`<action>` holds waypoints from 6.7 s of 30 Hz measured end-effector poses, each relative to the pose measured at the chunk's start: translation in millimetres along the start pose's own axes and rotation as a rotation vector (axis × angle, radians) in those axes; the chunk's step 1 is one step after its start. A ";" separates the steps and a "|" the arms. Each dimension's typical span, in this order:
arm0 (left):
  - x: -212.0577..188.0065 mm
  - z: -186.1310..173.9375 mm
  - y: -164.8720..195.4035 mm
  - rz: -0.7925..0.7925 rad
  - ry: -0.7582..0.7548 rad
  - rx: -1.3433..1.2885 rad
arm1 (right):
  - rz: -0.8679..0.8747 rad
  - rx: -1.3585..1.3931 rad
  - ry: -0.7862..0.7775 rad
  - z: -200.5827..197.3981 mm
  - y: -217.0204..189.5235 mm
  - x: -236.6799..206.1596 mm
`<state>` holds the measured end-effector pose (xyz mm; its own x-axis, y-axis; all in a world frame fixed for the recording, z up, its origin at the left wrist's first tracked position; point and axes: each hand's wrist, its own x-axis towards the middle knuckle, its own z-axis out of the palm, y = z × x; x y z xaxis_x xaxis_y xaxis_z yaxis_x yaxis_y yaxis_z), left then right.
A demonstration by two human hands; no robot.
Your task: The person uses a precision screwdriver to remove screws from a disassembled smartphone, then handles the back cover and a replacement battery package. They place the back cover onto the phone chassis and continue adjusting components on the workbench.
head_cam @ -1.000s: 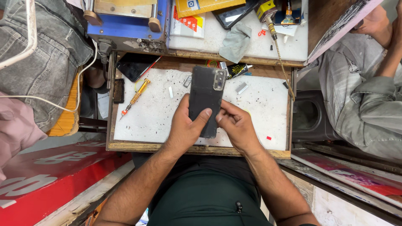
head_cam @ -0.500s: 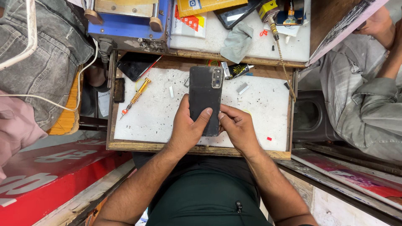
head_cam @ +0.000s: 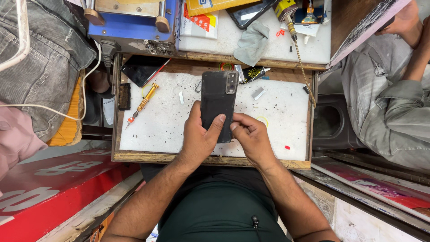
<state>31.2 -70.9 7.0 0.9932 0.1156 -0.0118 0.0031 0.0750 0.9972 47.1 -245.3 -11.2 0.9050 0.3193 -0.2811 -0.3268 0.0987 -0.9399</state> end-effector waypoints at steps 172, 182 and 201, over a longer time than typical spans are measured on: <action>-6.0 -24.3 10.4 -0.086 0.010 0.087 | -0.329 -0.766 0.200 -7.4 -67.3 -12.7; -5.6 -30.7 8.4 -0.238 -0.071 -0.225 | -0.205 -1.099 0.251 -31.2 -85.1 -19.1; -14.3 -13.2 23.8 0.114 -0.086 0.295 | -0.243 -0.854 0.103 14.4 -84.0 -9.2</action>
<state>15.5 -57.8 29.9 0.9952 0.0217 0.0952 -0.0879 -0.2250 0.9704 62.3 -243.0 73.1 0.9564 0.2902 -0.0326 0.1540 -0.5960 -0.7881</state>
